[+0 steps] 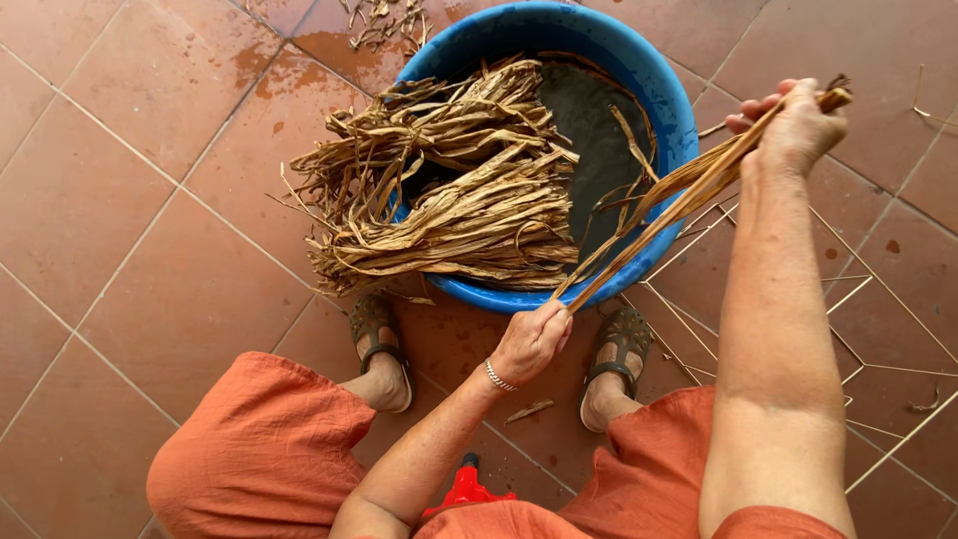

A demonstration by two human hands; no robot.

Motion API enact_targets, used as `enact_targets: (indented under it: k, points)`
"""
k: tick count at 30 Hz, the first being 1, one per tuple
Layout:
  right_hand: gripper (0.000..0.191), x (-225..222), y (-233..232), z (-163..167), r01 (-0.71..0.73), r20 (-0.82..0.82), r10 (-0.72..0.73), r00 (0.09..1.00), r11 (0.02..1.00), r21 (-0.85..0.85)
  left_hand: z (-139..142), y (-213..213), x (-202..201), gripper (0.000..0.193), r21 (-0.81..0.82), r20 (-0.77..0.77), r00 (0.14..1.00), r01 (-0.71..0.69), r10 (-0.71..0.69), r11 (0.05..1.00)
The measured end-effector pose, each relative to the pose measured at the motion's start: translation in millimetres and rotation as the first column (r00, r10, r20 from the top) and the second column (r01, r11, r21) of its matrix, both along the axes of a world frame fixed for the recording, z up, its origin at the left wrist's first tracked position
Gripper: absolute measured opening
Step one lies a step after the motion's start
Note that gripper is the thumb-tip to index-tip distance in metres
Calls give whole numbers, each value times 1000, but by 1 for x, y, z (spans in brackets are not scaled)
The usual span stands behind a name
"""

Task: The person sits on a tiled floor and repeatedly pulls dried plant strips from a blue basin of water, separating and arranging them into a wire frame. The person handles the strips by hand, placing them into the frame and occasionally returning to the basin for more material.

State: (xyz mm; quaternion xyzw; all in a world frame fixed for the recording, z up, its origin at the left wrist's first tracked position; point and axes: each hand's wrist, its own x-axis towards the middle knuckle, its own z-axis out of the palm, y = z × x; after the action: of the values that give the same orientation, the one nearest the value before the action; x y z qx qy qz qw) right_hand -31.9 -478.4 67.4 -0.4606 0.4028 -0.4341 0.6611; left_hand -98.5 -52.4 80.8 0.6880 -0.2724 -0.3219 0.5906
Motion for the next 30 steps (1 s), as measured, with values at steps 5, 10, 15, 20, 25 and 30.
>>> enact_targets:
  k: [5,10,15,20,25,30]
  points:
    - [22,-26,-38,-4,-21,18,22,1000,997,-68,-18,38,-12,23,43,104,995,-15,10,999]
    - [24,-36,-58,-16,-47,62,54,997,993,-110,-46,66,-9,17,167,202,979,-1,-33,986]
    - [28,-50,-86,-13,-215,110,248,962,944,-251,-73,82,12,16,303,533,844,-121,-63,945]
    - [32,-44,-44,20,-303,142,371,918,886,-352,-106,50,52,16,258,739,673,-252,-22,933]
    - [34,-17,58,72,-351,72,477,876,733,-583,-135,-18,81,14,751,579,655,-195,-486,632]
    - [21,-11,110,103,-583,-111,661,742,555,-593,-137,-23,94,16,913,331,709,-74,-623,400]
